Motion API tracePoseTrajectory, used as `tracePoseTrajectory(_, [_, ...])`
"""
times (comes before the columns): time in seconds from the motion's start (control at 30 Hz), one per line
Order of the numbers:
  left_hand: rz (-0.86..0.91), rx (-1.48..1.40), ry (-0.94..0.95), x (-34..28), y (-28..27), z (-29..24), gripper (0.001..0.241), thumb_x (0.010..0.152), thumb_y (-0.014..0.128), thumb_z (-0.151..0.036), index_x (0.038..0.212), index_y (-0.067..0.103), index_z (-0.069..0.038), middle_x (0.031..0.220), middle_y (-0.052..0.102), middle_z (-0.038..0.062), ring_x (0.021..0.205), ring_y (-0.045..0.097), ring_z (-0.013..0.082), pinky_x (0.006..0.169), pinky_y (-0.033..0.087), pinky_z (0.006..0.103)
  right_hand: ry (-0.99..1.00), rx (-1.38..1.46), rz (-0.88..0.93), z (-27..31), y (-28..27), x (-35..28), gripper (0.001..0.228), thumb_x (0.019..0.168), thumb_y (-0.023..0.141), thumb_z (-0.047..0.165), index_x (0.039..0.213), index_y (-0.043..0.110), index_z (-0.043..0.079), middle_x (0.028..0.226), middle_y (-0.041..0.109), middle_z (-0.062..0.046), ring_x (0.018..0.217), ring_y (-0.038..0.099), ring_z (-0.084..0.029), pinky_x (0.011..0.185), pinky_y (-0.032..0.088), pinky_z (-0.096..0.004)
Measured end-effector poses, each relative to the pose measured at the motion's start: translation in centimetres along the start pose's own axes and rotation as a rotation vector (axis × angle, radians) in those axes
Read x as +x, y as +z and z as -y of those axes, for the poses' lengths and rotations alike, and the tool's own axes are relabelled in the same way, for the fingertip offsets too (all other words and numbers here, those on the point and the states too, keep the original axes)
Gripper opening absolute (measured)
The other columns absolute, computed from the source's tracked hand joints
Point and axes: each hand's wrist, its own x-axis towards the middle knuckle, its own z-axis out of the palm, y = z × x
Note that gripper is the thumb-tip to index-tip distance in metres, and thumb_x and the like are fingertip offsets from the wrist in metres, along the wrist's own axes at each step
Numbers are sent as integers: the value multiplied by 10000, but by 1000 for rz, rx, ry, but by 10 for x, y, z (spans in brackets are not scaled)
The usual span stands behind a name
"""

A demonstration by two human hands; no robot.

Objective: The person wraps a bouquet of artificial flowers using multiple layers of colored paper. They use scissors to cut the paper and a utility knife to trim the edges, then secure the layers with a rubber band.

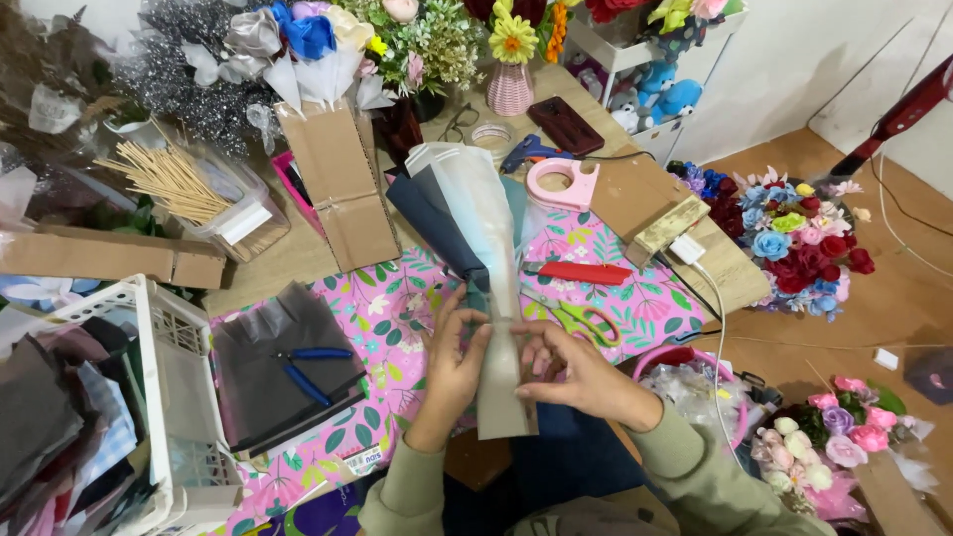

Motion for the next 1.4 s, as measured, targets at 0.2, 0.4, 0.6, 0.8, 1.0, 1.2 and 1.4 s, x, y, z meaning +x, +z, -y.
tracePoseTrajectory(0.2, [-110,138,64,-62,-11,-44,555,878,707,-450,1312,621,-116,1489,461,135,1437,417,310,1147,371,496,11,178,65,-11,22,-16,768,867,804,126,1536,426,109,1102,597,-40,916,596,-119,814,527,-255])
tracePoseTrajectory(0.4, [-14,143,-117,-97,-20,-40,866,848,775,-431,1545,369,-116,1642,299,132,1521,299,300,1155,348,516,-56,24,38,-23,41,-13,667,893,796,146,1494,506,144,1172,626,-18,909,562,-119,762,510,-266])
tracePoseTrajectory(0.6, [-118,-135,-93,-100,-4,-2,695,946,643,-268,1544,347,-73,1667,296,150,1545,286,290,1231,282,459,-224,-120,-8,-9,46,-9,589,902,780,124,1442,546,147,1264,644,-37,1045,587,-158,846,518,-298])
tracePoseTrajectory(0.8, [-26,-96,-130,-94,-8,-5,660,1023,509,-316,1604,268,-116,1702,209,128,1573,197,287,1254,193,486,-306,-243,-45,-12,43,-5,558,902,781,118,1419,572,137,1217,645,-33,941,557,-158,822,525,-295])
tracePoseTrajectory(1.0, [-114,19,-203,-107,-19,-10,570,938,669,-324,1468,550,-155,1362,531,69,1306,511,226,1068,476,380,-333,-257,-51,-15,46,-3,519,914,763,112,1401,586,122,1227,654,-62,1064,600,-203,924,518,-343])
tracePoseTrajectory(1.2, [-230,20,-71,-116,-12,-8,453,901,744,-257,1318,678,-91,1273,663,95,1204,620,249,1020,520,391,-384,-215,-111,-15,38,0,386,937,738,130,1310,646,101,1156,675,-72,1050,627,-208,958,522,-347])
tracePoseTrajectory(1.4, [-272,-58,-151,-112,5,-4,460,877,774,-271,1305,716,-114,1146,650,48,1069,628,189,918,559,317,-248,-567,-391,-60,-24,5,166,938,704,263,1067,744,165,1168,735,-34,1104,653,-242,1035,435,-476])
